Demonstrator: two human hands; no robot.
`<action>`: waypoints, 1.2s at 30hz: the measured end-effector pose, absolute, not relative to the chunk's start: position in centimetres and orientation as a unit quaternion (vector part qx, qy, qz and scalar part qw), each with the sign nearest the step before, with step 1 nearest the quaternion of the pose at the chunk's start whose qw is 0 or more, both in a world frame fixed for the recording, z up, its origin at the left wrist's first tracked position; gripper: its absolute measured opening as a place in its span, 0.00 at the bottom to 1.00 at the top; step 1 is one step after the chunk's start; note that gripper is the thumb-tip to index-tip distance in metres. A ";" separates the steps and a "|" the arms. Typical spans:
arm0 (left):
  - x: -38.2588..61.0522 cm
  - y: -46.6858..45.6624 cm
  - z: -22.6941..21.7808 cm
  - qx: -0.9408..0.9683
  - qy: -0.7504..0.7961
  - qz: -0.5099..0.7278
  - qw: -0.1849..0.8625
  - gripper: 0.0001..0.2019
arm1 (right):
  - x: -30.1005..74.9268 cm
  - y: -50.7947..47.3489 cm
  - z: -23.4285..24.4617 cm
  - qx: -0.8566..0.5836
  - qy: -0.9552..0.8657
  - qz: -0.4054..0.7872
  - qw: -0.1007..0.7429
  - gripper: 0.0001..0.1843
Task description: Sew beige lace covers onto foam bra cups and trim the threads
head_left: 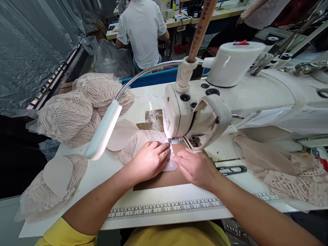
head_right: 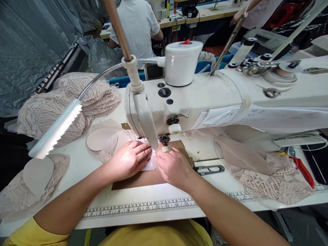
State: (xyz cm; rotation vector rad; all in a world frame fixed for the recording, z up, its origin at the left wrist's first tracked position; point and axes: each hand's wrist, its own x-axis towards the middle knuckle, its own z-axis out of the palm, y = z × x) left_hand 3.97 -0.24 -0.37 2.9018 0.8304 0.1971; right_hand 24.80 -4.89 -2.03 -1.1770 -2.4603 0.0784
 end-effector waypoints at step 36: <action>1.9 1.8 -1.9 0.888 0.402 0.217 0.055 0.13 | 24.2 -4.4 -0.8 -0.490 -0.858 0.061 0.144 0.20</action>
